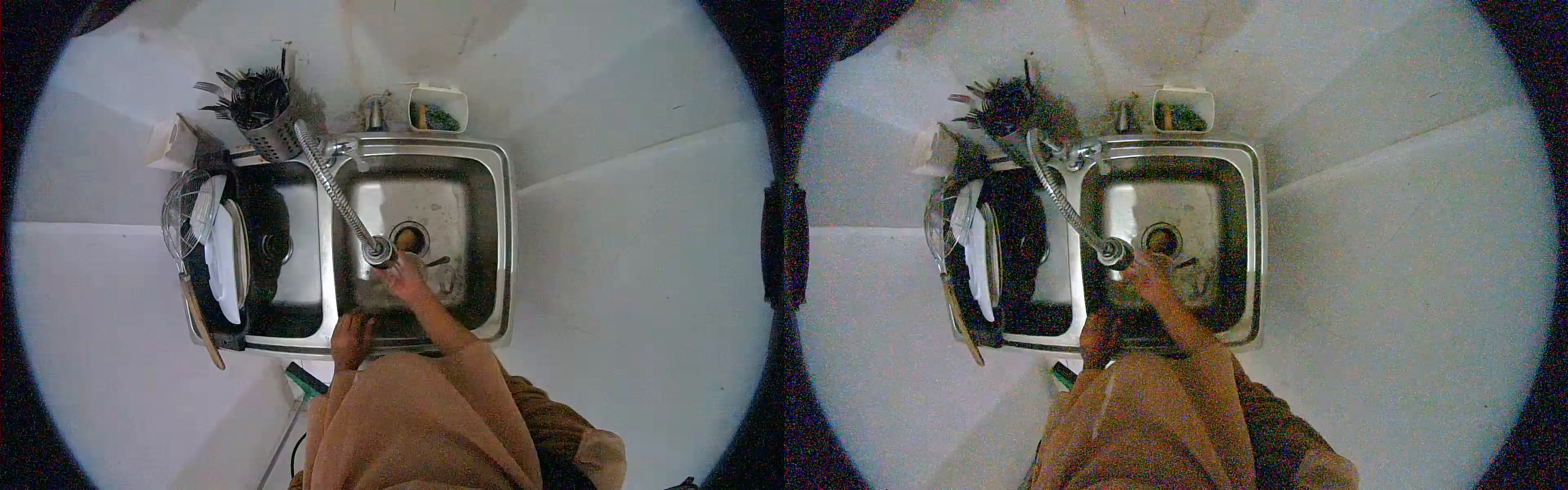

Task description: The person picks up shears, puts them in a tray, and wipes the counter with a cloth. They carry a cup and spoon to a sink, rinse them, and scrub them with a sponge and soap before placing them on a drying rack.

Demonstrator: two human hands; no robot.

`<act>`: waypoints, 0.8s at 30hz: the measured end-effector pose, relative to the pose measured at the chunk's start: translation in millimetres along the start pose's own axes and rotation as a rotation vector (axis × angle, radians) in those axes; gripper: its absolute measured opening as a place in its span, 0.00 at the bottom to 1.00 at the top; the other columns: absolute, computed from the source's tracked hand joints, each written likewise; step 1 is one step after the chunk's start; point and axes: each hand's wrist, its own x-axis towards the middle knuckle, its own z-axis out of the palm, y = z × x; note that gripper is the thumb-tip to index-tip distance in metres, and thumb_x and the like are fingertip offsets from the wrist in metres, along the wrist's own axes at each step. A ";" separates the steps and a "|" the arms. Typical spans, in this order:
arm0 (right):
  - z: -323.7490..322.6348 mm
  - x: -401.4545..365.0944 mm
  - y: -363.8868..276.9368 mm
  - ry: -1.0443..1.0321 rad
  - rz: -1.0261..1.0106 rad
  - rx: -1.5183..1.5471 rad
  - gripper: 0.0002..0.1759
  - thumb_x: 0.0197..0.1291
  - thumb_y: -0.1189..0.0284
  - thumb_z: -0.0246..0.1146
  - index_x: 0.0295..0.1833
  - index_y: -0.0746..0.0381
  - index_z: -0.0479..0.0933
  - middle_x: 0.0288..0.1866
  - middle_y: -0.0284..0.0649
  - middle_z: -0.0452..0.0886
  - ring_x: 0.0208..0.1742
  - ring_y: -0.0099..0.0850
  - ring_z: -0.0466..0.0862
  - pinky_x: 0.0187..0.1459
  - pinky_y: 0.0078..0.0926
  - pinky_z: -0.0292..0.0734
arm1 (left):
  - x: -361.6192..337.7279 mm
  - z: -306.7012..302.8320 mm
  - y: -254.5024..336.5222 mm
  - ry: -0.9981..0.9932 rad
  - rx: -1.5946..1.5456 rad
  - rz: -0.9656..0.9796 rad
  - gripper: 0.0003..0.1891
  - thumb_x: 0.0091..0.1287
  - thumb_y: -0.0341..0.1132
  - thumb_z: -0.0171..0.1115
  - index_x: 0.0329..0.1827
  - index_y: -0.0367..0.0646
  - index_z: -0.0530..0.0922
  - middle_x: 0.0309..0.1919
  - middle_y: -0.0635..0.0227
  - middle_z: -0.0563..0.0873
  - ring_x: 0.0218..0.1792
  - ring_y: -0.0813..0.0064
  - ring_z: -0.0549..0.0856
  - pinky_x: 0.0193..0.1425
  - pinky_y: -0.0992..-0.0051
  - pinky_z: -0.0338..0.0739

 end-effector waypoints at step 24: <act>89.2 -42.3 -91.4 -0.254 -0.014 -0.091 0.12 0.60 0.68 0.55 0.44 0.64 0.75 0.39 0.40 0.81 0.42 0.32 0.80 0.48 0.31 0.74 | 2.0 -9.1 6.2 -0.160 -0.042 -0.141 0.12 0.59 0.39 0.60 0.41 0.41 0.78 0.41 0.56 0.80 0.41 0.55 0.79 0.45 0.62 0.75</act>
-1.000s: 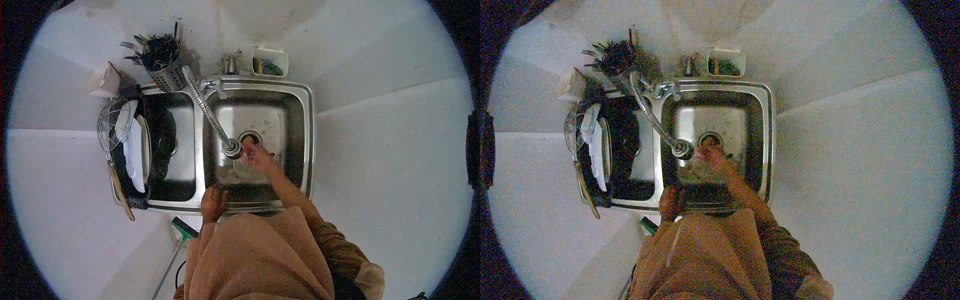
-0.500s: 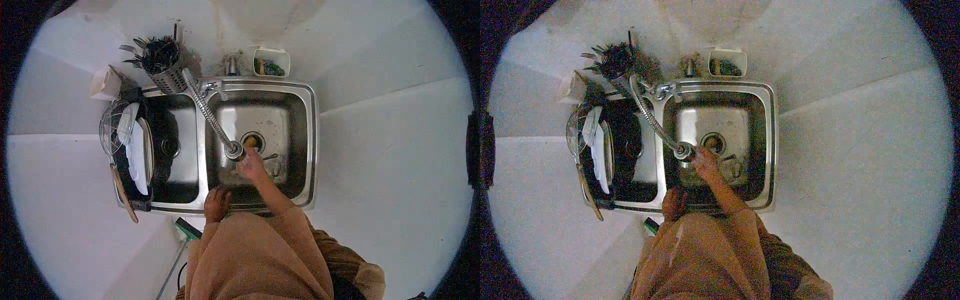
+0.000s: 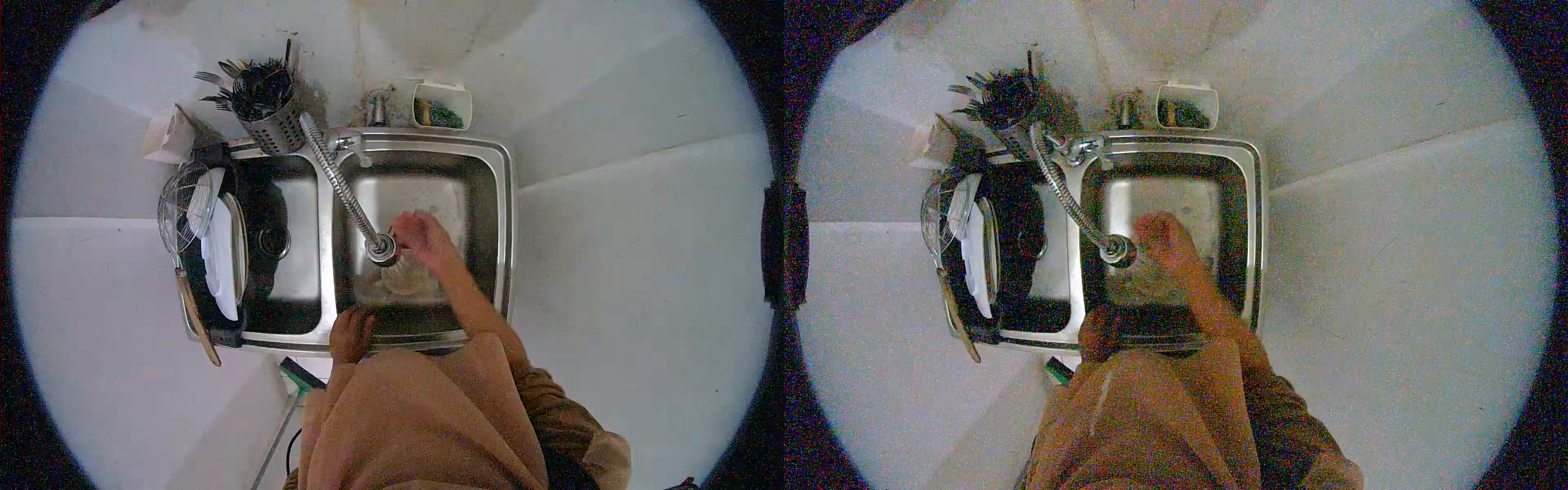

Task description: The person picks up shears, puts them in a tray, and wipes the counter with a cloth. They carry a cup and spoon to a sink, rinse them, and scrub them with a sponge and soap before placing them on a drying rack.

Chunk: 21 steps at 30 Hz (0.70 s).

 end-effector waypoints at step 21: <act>131.4 39.1 -158.2 0.449 -0.911 -2.170 0.15 0.57 0.63 0.53 0.38 0.63 0.78 0.32 0.49 0.79 0.34 0.40 0.80 0.38 0.34 0.75 | -2.8 -0.8 -5.8 0.075 -0.057 0.072 0.14 0.59 0.39 0.62 0.43 0.40 0.76 0.43 0.54 0.79 0.44 0.54 0.78 0.47 0.62 0.75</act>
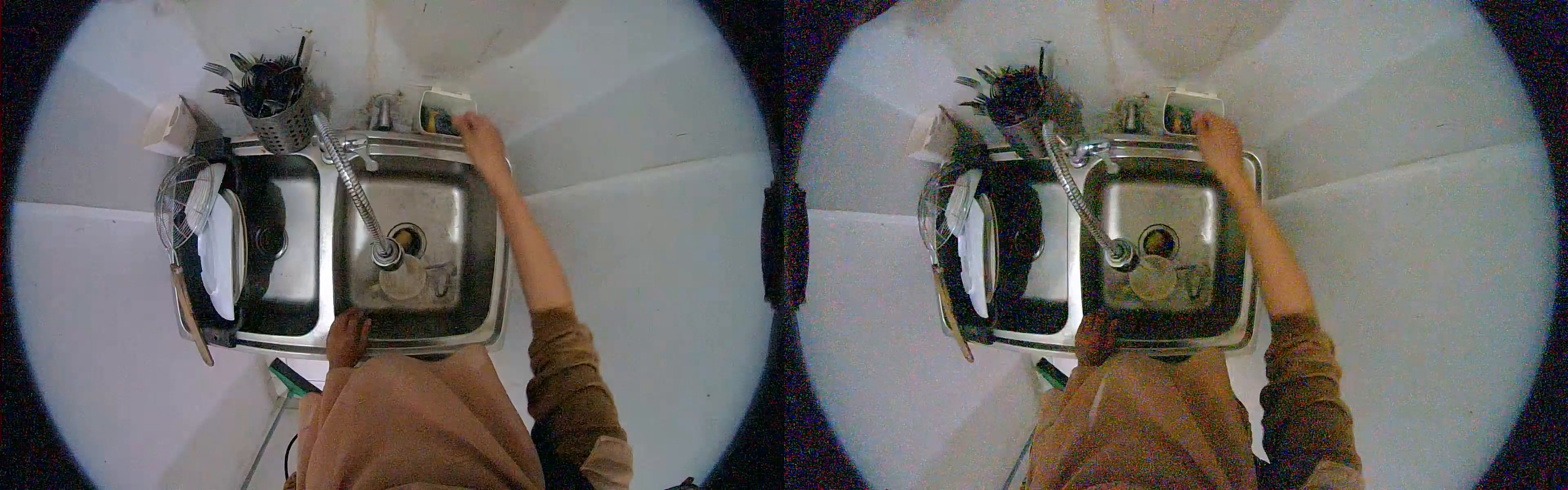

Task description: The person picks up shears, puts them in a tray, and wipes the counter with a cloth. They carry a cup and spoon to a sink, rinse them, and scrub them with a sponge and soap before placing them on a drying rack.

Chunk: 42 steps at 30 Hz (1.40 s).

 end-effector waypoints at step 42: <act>47.8 69.6 71.5 -0.209 -0.087 0.256 0.16 0.60 0.67 0.51 0.33 0.69 0.77 0.29 0.48 0.80 0.31 0.40 0.82 0.37 0.40 0.80 | 0.3 -0.3 0.5 -0.016 0.011 0.016 0.15 0.60 0.40 0.59 0.43 0.38 0.76 0.41 0.54 0.80 0.42 0.53 0.79 0.47 0.61 0.74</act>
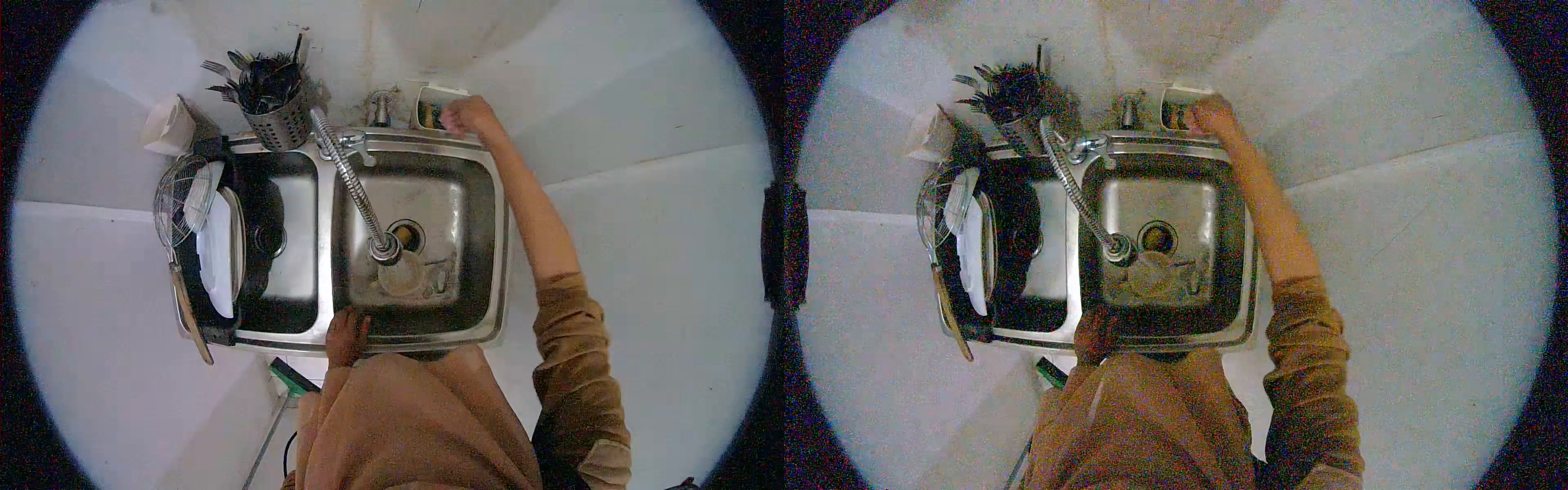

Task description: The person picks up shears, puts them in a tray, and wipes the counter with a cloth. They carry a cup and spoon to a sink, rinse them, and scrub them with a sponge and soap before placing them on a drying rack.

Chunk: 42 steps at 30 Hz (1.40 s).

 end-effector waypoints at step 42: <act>42.8 -125.1 -99.4 0.235 0.312 1.508 0.13 0.60 0.70 0.54 0.42 0.70 0.75 0.40 0.48 0.80 0.44 0.40 0.81 0.52 0.36 0.75 | -3.6 11.9 -6.7 -0.036 0.037 -0.050 0.15 0.60 0.40 0.60 0.43 0.38 0.77 0.43 0.56 0.80 0.43 0.55 0.79 0.48 0.62 0.74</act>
